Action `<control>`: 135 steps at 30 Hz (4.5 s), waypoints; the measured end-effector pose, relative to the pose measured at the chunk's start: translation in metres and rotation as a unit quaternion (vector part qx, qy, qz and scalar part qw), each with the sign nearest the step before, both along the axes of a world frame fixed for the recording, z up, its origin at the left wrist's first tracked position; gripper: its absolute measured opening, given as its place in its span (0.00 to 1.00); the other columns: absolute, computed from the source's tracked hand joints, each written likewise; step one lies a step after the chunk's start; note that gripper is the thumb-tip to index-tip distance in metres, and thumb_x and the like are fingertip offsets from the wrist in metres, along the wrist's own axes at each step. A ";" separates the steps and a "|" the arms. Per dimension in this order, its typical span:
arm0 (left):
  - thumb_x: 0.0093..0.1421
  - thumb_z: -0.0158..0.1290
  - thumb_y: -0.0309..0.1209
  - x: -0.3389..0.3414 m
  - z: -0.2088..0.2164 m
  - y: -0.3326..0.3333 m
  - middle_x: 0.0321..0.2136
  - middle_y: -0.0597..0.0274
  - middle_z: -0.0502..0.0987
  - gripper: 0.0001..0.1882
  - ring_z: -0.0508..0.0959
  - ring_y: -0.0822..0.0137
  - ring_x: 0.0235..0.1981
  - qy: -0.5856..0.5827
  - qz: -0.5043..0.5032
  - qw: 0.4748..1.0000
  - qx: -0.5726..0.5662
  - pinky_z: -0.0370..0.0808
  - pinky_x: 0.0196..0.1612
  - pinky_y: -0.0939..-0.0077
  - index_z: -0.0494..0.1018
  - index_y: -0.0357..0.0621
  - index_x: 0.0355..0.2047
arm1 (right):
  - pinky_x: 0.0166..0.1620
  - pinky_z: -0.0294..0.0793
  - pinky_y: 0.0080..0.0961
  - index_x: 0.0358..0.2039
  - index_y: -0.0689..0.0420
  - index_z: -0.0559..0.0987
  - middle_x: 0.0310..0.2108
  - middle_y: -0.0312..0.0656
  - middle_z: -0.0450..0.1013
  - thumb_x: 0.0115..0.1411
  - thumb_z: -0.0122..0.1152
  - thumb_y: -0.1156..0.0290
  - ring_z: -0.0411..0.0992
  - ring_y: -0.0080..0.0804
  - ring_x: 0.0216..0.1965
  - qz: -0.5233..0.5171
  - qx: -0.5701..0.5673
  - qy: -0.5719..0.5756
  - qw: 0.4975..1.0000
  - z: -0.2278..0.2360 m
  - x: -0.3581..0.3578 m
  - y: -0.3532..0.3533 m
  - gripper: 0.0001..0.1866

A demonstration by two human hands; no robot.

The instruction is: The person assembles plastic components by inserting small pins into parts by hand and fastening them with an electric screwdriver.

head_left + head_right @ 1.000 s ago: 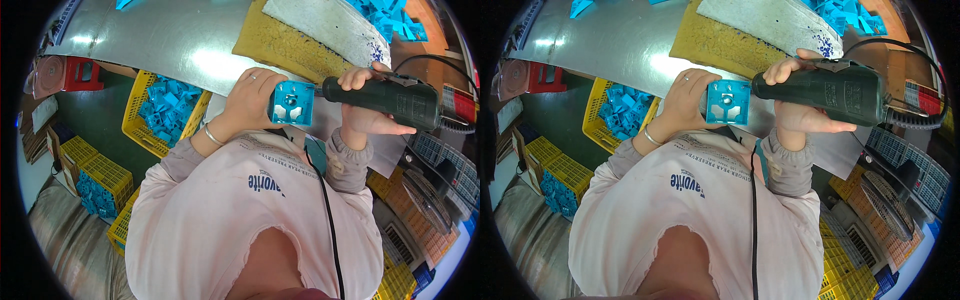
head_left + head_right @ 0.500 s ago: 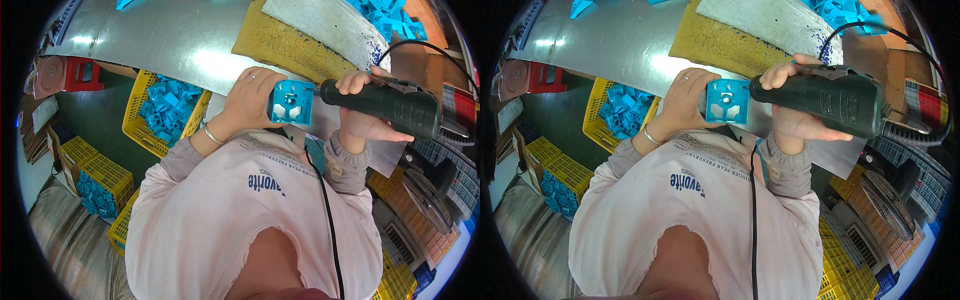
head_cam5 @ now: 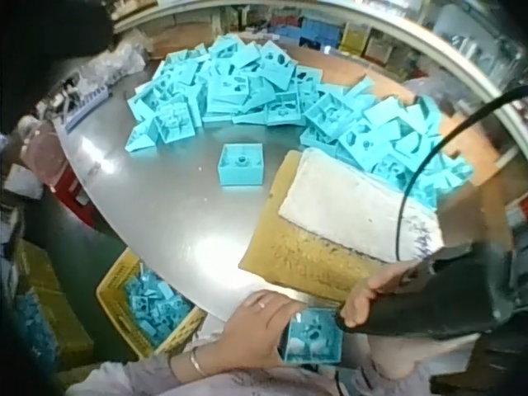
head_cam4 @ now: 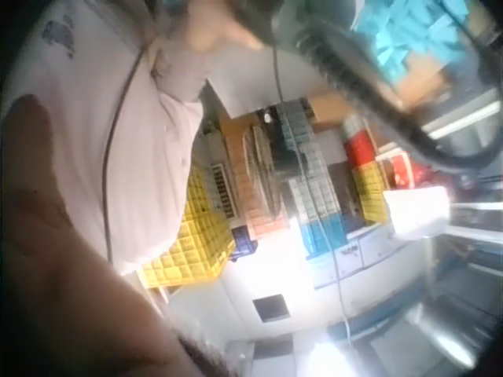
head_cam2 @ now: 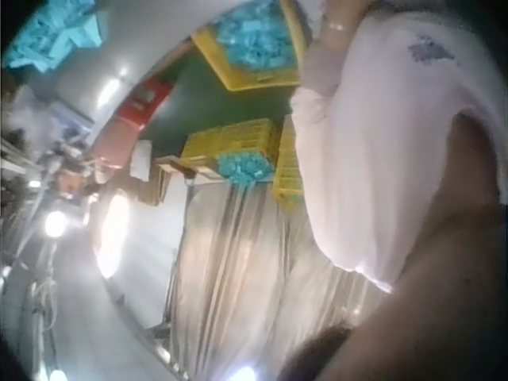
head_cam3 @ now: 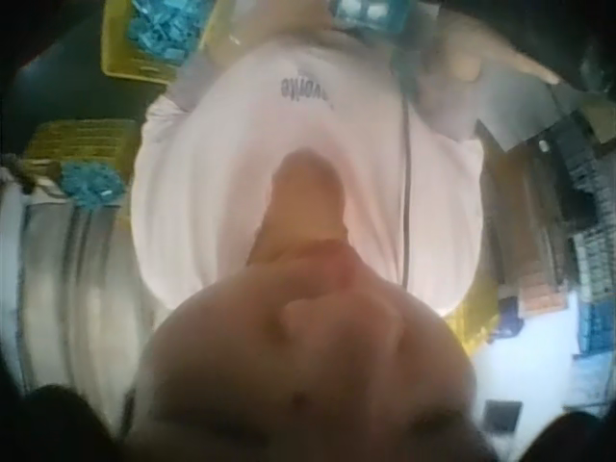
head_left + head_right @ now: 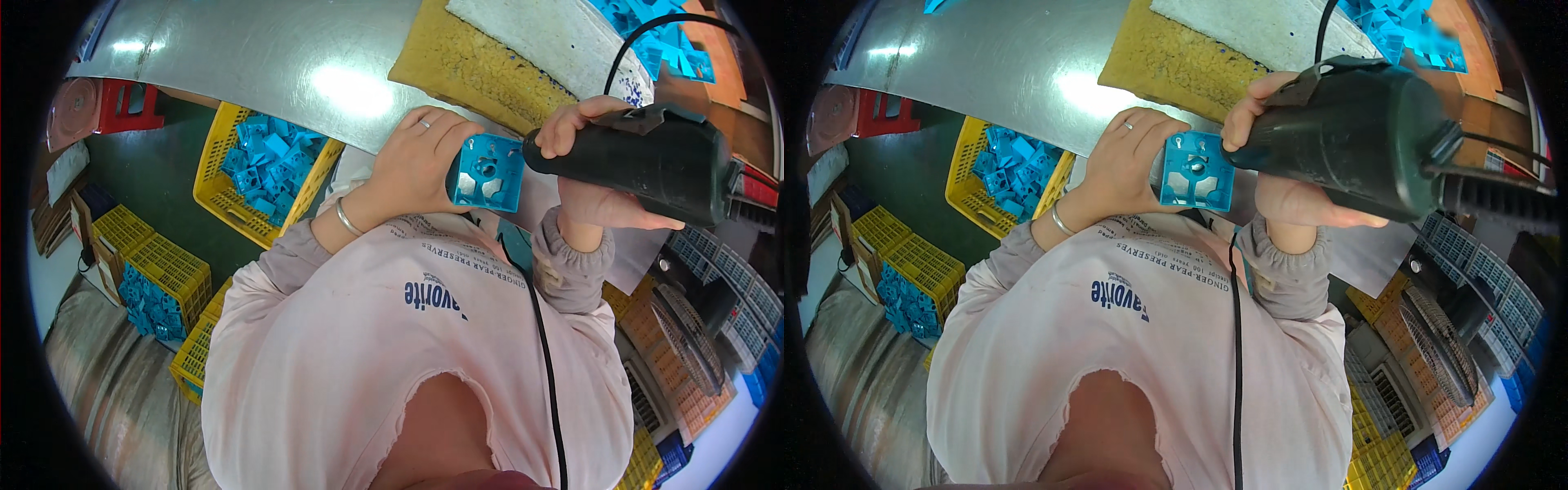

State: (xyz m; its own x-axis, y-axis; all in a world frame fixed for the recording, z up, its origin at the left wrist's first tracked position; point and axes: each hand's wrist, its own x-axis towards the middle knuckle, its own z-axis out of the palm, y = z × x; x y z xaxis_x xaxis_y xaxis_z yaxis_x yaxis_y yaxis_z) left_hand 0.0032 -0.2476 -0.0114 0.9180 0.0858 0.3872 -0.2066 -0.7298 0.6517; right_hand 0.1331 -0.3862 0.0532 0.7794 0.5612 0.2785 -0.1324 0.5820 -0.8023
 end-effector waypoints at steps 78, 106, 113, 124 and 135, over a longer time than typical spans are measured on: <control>0.46 0.63 0.34 -0.148 0.041 0.157 0.56 0.56 0.65 0.35 0.63 0.55 0.58 0.119 0.446 0.818 0.344 0.61 0.60 0.58 0.65 0.43 0.56 | 0.29 0.72 0.29 0.50 0.70 0.62 0.22 0.45 0.68 0.62 0.50 0.68 0.68 0.32 0.23 -0.236 -0.129 -0.185 0.945 -0.026 0.025 0.000 0.21; 0.60 0.51 0.26 0.029 0.152 -0.013 0.29 0.56 0.69 0.06 0.69 0.60 0.31 -0.263 -0.042 0.920 -0.286 0.65 0.36 0.73 0.67 0.37 0.29 | 0.37 0.72 0.25 0.48 0.69 0.60 0.23 0.43 0.72 0.61 0.52 0.80 0.72 0.29 0.26 -0.200 0.036 -0.145 0.968 0.082 -0.051 0.018 0.17; 0.61 0.47 0.22 0.030 0.163 -0.028 0.33 0.60 0.68 0.02 0.69 0.71 0.34 -0.225 -0.079 0.942 -0.234 0.66 0.38 0.79 0.68 0.36 0.34 | 0.36 0.70 0.23 0.48 0.69 0.60 0.24 0.44 0.71 0.58 0.55 0.81 0.70 0.27 0.25 -0.237 0.083 -0.105 0.962 0.082 -0.054 0.013 0.20; 0.61 0.48 0.23 0.023 0.155 -0.011 0.34 0.59 0.70 0.03 0.70 0.69 0.39 -0.216 -0.058 0.918 -0.326 0.65 0.45 0.79 0.69 0.35 0.34 | 0.18 0.68 0.17 0.47 0.56 0.64 0.15 0.32 0.66 0.57 0.59 0.48 0.65 0.19 0.11 0.246 0.407 -0.042 0.878 0.087 0.014 -0.044 0.28; 0.60 0.50 0.23 0.026 0.142 -0.021 0.34 0.60 0.70 0.03 0.69 0.69 0.39 -0.154 -0.092 0.930 -0.322 0.64 0.46 0.79 0.69 0.36 0.34 | 0.13 0.70 0.20 0.38 0.57 0.59 0.13 0.39 0.68 0.56 0.65 0.60 0.67 0.26 0.08 0.383 0.513 -0.039 0.768 0.099 0.020 -0.063 0.24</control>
